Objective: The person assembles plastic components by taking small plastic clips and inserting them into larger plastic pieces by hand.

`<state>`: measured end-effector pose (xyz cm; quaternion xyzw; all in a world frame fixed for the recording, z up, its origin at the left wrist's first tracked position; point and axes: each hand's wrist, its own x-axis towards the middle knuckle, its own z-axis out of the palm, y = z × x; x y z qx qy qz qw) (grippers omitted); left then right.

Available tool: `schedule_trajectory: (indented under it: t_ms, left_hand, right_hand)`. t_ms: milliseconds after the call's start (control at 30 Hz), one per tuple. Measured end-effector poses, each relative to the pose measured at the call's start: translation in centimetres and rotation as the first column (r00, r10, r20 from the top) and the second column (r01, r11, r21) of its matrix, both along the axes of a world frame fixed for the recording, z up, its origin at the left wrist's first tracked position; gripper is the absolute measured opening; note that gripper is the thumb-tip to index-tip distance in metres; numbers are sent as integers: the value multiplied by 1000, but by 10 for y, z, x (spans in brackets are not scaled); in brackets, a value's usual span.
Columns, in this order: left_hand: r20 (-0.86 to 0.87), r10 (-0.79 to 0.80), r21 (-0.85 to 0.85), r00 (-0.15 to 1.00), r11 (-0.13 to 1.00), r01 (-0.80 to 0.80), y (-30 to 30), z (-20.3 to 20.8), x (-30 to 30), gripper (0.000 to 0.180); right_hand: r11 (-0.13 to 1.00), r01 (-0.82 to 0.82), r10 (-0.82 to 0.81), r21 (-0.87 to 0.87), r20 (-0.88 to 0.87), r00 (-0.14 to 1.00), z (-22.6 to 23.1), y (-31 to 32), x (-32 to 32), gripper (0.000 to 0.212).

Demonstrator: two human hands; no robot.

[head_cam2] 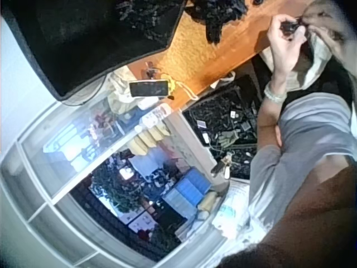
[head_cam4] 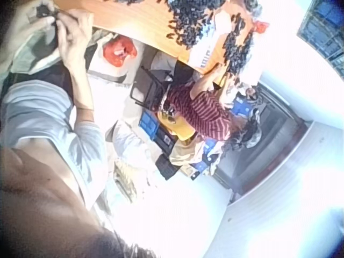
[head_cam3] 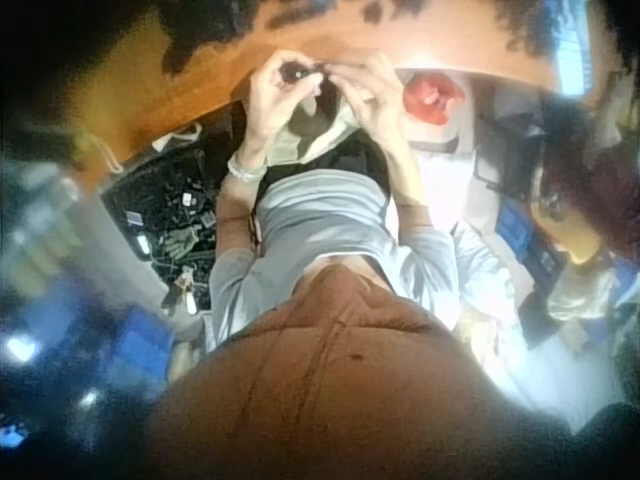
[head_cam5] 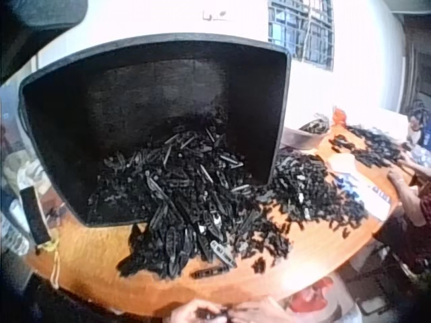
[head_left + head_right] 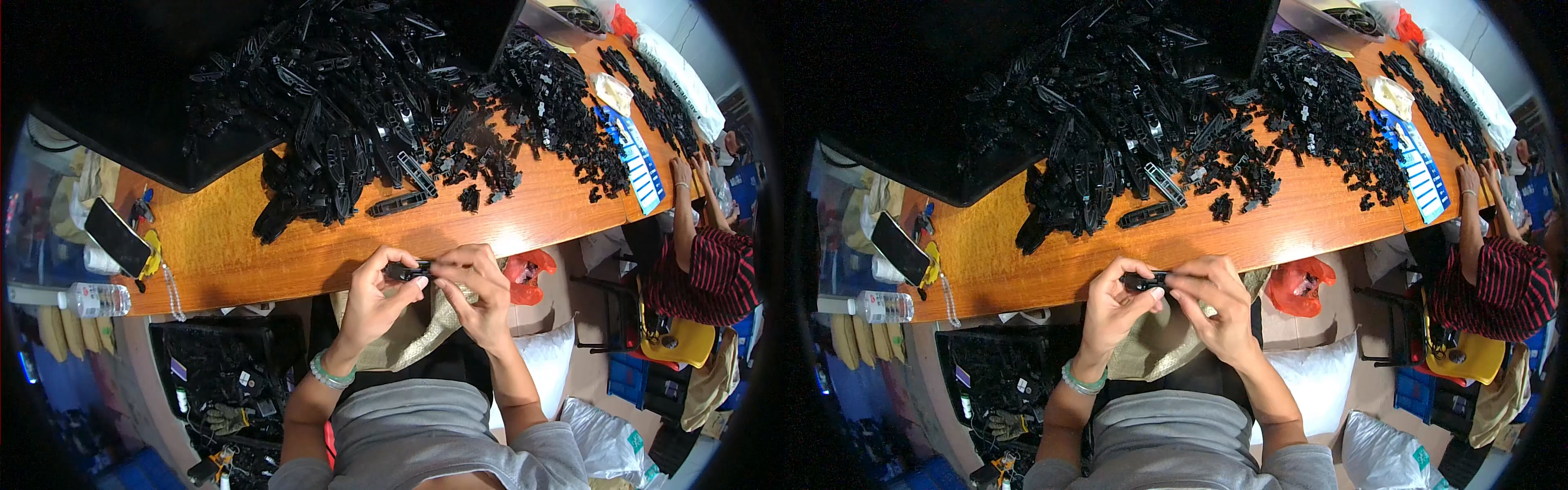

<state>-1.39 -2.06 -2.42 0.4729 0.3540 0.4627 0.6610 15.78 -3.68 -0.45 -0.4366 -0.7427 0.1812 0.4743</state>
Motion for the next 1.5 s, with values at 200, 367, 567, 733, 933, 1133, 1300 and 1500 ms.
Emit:
schedule_trajectory:
  t_ms: [200, 367, 567, 733, 933, 1133, 1300, 1500]
  left_hand:
    - [-115, 39, 13, 993, 999, -38, 1, 0, 1, 15]
    - [-53, -166, -123, 985, 980, 159, 7, -6, -10, 16]
    - [-552, 370, 590, 747, 807, 37, 41, 0, -3, 14]
    - [-681, 616, 717, 396, 669, 194, 69, -7, 12, 24]
    - [-690, 583, 698, 430, 694, 179, 53, -5, 7, 23]
    - [-196, 329, 337, 924, 907, -252, 36, -20, 6, 20]
    - [-55, 112, 32, 992, 993, -110, 24, -8, 2, 25]
    - [65, -28, -50, 998, 998, 31, 14, -4, 1, 28]
  right_hand:
    - [901, 41, -103, -431, -122, 987, -11, -6, -3, 24]
    - [883, -61, -7, -465, -144, 990, -12, -3, 12, 17]
    - [896, 161, -192, -414, -34, 981, -20, 31, 26, 12]
    - [913, 405, -404, 49, 240, 883, -24, 90, 30, 12]
    - [914, 405, -385, 33, 390, 837, -28, 102, 31, 8]
    - [903, 311, -372, -295, -179, 911, -23, 75, 23, 4]
    - [851, -145, -194, -504, -559, 806, -6, 26, 6, 19]
    - [953, 13, -140, -304, -402, 905, -8, 19, -4, 7]
